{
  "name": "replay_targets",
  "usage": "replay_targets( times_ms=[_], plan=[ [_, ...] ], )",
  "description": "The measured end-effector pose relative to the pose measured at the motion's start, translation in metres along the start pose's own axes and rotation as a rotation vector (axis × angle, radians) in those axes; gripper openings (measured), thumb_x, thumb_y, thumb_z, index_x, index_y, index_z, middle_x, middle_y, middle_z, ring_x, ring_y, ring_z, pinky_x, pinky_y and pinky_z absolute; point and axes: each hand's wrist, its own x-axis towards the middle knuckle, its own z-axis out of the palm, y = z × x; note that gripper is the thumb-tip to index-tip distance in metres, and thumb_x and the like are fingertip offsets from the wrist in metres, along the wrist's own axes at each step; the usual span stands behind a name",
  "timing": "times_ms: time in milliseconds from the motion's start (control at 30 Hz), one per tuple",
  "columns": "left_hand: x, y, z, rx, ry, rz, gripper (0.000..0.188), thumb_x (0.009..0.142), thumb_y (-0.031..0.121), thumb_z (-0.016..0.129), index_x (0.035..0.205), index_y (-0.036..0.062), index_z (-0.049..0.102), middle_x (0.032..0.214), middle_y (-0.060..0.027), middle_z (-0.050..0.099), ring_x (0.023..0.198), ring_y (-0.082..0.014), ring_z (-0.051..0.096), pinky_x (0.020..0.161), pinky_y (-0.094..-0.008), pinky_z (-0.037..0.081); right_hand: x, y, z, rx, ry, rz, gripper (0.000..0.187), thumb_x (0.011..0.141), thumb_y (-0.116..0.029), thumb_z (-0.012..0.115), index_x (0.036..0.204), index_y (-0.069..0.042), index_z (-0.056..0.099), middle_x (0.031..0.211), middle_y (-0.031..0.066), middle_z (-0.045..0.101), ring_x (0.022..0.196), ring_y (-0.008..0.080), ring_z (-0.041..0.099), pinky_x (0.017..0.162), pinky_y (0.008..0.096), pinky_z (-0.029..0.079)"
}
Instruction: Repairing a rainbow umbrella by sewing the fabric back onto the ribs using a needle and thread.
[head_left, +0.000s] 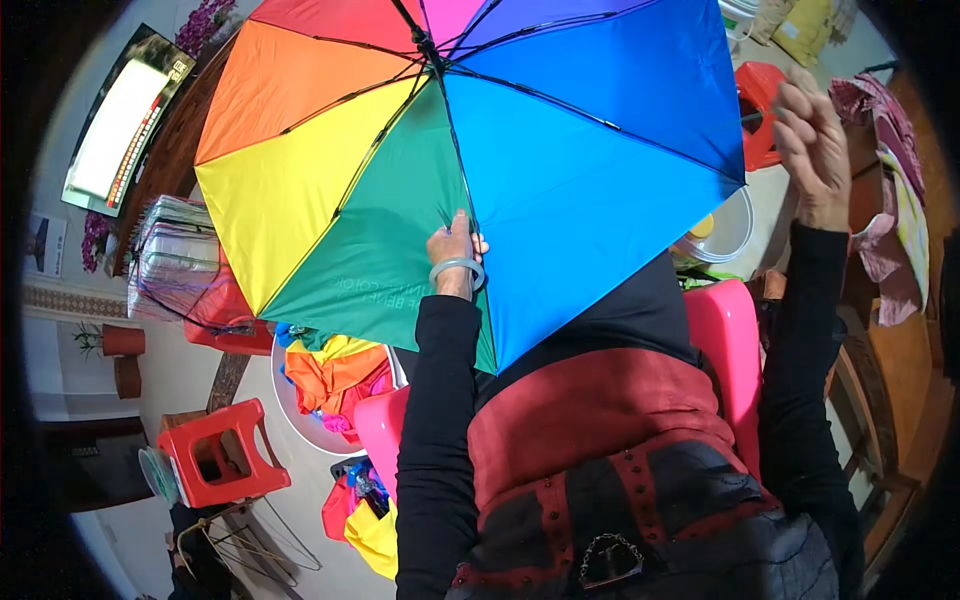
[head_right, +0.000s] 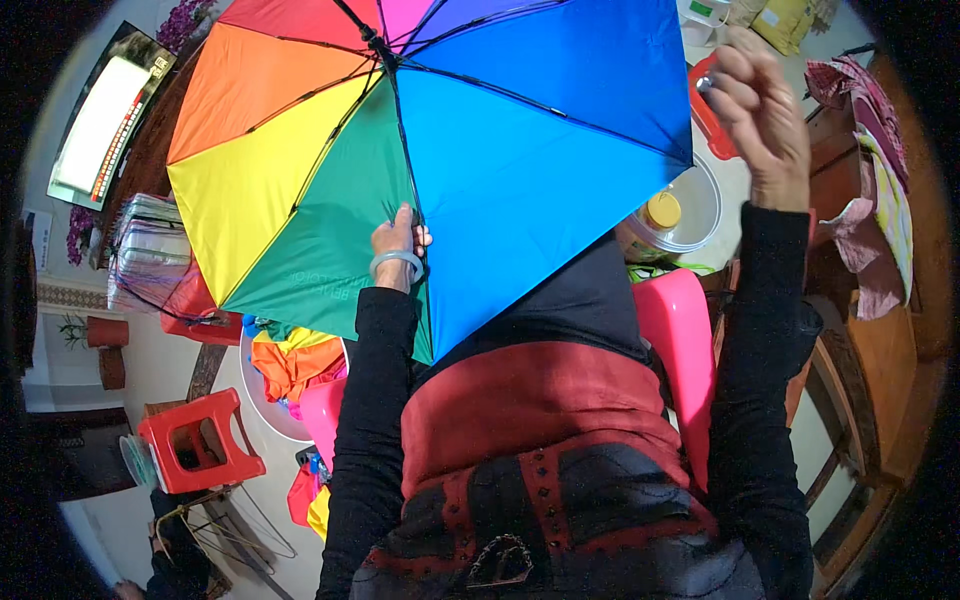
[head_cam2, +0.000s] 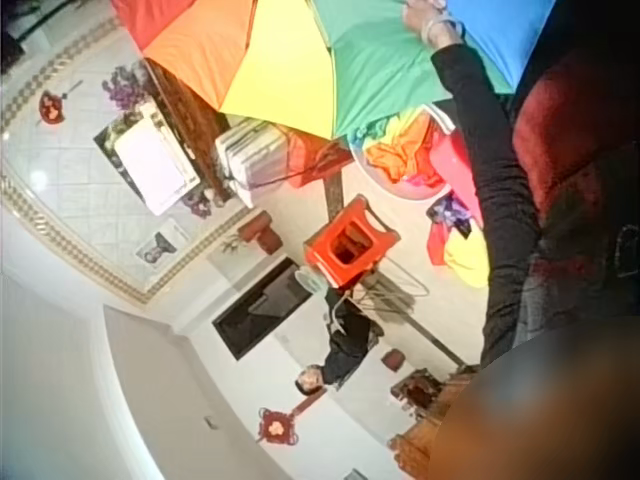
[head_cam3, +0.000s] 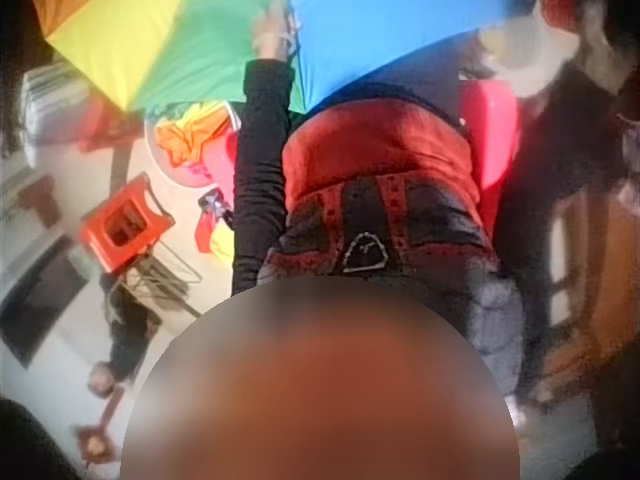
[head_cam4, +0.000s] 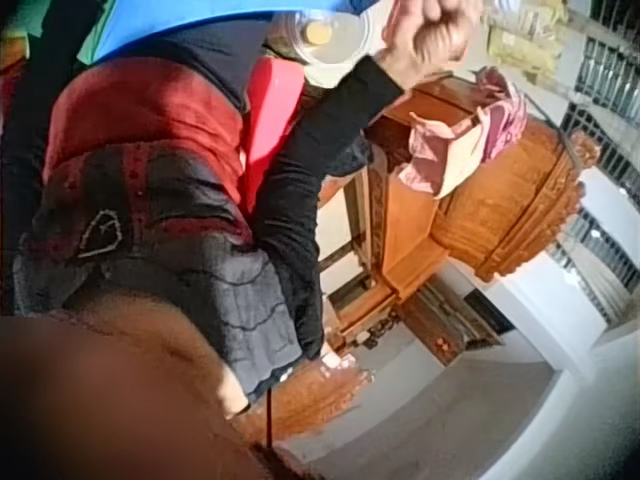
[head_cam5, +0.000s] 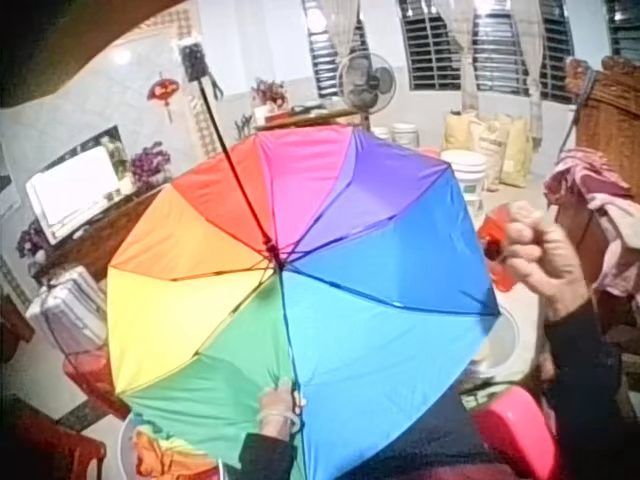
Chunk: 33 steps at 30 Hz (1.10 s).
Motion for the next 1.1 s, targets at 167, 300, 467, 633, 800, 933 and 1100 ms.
replay_targets(
  times_ms=[167, 300, 467, 633, 800, 933, 1100],
  plan=[
    [0.001, 0.001, 0.001, 0.3, 0.067, 0.045, 0.026, 0.073, 0.023, 0.063, 0.066, 0.0017, 0.049, 0.052, -0.0069, 0.053, 0.039, -0.0137, 0.05, 0.033, -0.0249, 0.036, -0.04, -0.059, 0.006, -0.082, 0.178, -0.24, 0.009, 0.087, -0.009, 0.041, 0.093, -0.003, 0.045, 0.066, -0.0016, 0.033, 0.048, 0.0062, 0.027, 0.045, 0.0195, 0.031],
    [0.017, -0.011, -0.005, 0.527, 0.064, 0.11, 0.025, 0.065, 0.023, 0.067, 0.063, 0.0023, 0.053, 0.052, -0.0065, 0.056, 0.041, -0.0125, 0.053, 0.039, -0.0256, 0.042, -0.055, -0.08, 0.009, -0.205, 0.399, -0.375, 0.014, 0.087, -0.012, 0.043, 0.096, -0.001, 0.045, 0.065, -0.0013, 0.035, 0.046, 0.0061, 0.031, 0.045, 0.0198, 0.034],
    [0.02, -0.017, -0.011, 0.582, 0.048, 0.134, 0.021, 0.065, 0.019, 0.065, 0.064, 0.0019, 0.054, 0.052, -0.0064, 0.056, 0.042, -0.0114, 0.053, 0.039, -0.0251, 0.042, 0.005, 0.024, 0.071, -1.074, 0.411, 0.031, 0.019, 0.082, -0.021, 0.052, 0.093, -0.006, 0.054, 0.063, 0.0007, 0.045, 0.052, 0.0071, 0.048, 0.045, 0.0206, 0.041],
    [0.001, -0.003, -0.009, 0.24, -0.069, 0.03, 0.015, 0.073, 0.013, 0.055, 0.063, 0.0017, 0.052, 0.05, -0.0064, 0.053, 0.039, -0.0121, 0.05, 0.034, -0.0246, 0.036, 0.059, 0.193, 0.028, -1.408, -0.444, 0.154, 0.011, 0.074, -0.011, 0.051, 0.067, -0.003, 0.049, 0.056, 0.0052, 0.046, 0.05, 0.0136, 0.047, 0.046, 0.0295, 0.04],
    [0.0, -0.003, -0.005, 0.067, -0.007, 0.006, 0.015, 0.078, 0.008, 0.048, 0.065, 0.0011, 0.05, 0.05, -0.0072, 0.052, 0.036, -0.0127, 0.046, 0.031, -0.0247, 0.031, 0.061, 0.301, 0.005, -1.764, -0.319, 0.2, 0.011, 0.07, -0.008, 0.049, 0.072, -0.005, 0.059, 0.073, 0.0161, 0.06, 0.071, 0.0315, 0.059, 0.058, 0.0412, 0.046],
    [0.003, -0.001, -0.013, 0.146, -0.072, -0.045, 0.012, 0.08, 0.008, 0.05, 0.073, -0.0018, 0.048, 0.061, -0.0106, 0.056, 0.045, -0.016, 0.052, 0.034, -0.0245, 0.035, 0.047, 0.332, 0.02, -1.866, -0.122, 0.192, 0.012, 0.072, -0.011, 0.049, 0.074, -0.005, 0.059, 0.076, 0.018, 0.06, 0.075, 0.0323, 0.06, 0.06, 0.0419, 0.047],
    [-0.001, 0.001, -0.011, 0.103, -0.061, -0.041, 0.013, 0.08, 0.008, 0.05, 0.072, -0.0015, 0.048, 0.059, -0.0101, 0.055, 0.042, -0.0152, 0.05, 0.033, -0.0243, 0.034, 0.041, 0.33, 0.03, -1.838, -0.219, 0.279, 0.013, 0.073, -0.012, 0.049, 0.077, -0.003, 0.059, 0.081, 0.0197, 0.059, 0.077, 0.0333, 0.06, 0.061, 0.0417, 0.048]
  ],
)
